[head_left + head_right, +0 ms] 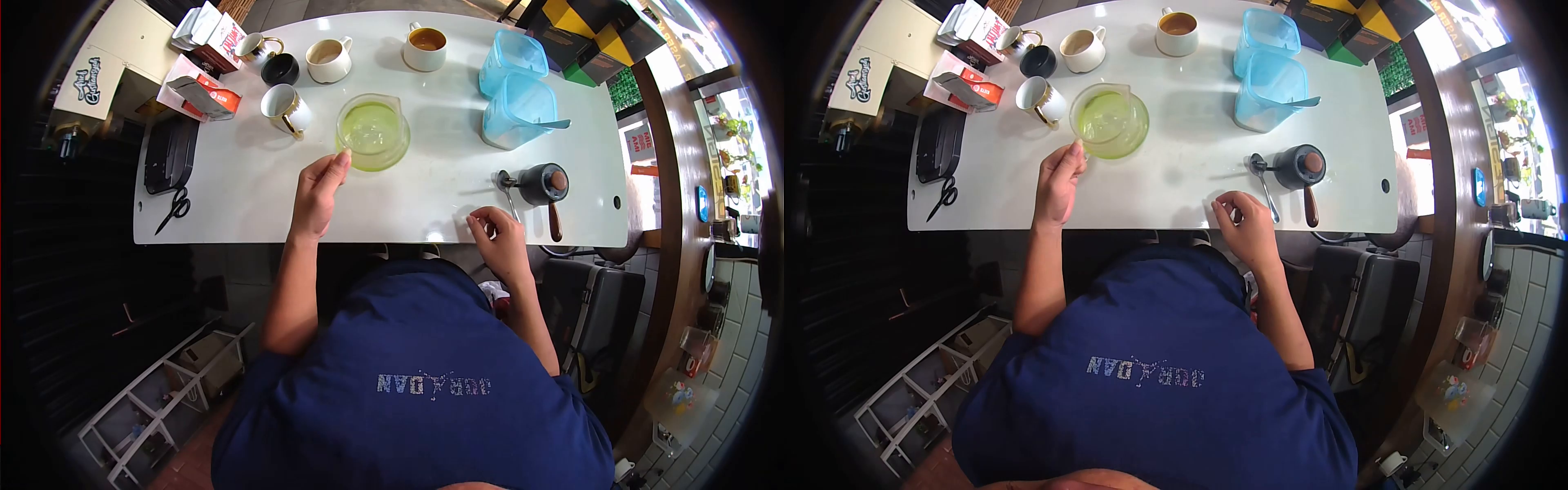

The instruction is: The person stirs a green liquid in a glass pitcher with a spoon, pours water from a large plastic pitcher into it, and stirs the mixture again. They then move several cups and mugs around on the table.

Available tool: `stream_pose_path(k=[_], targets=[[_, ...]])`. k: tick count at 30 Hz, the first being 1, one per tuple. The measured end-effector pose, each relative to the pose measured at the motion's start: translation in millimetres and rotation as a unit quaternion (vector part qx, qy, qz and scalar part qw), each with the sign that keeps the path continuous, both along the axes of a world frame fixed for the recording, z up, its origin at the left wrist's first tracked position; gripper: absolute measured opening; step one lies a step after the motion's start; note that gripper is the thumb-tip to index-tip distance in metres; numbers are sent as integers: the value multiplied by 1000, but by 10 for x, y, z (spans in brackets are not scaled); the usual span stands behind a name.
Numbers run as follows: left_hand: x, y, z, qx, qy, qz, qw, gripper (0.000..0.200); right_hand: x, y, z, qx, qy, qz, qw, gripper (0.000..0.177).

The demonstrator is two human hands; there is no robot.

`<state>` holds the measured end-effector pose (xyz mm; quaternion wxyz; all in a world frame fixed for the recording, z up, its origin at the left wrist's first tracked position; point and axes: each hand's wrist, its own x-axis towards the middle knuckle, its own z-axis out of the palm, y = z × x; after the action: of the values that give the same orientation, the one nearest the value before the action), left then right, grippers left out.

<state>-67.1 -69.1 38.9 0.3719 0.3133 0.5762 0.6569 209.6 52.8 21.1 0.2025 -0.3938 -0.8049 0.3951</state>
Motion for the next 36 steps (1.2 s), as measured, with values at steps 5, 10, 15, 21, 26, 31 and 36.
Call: stream_pose_path(k=[5,10,15,21,26,31,36], targets=[[-72,-33,-36,-37,25,6,999,36,5,11,-11,1,5,0,1000,13],[33,31,4,-40,4,7,999,36,-24,7,8,-9,-6,-1,1000,13],[-18,13,-218,-54,6,9,998,41,-21,4,-16,-10,12,-7,1000,12],[-24,16,-406,-56,-43,10,997,35,12,-7,-29,-18,1,-9,1000,13],[13,49,-514,-55,-63,9,996,34,33,-16,-50,-27,9,-13,1000,13],[63,87,-578,-58,-64,1,996,34,57,-13,-52,-31,0,-12,999,13],[86,121,-662,-63,-65,-5,996,35,89,-21,-38,-31,-13,-11,999,16]])
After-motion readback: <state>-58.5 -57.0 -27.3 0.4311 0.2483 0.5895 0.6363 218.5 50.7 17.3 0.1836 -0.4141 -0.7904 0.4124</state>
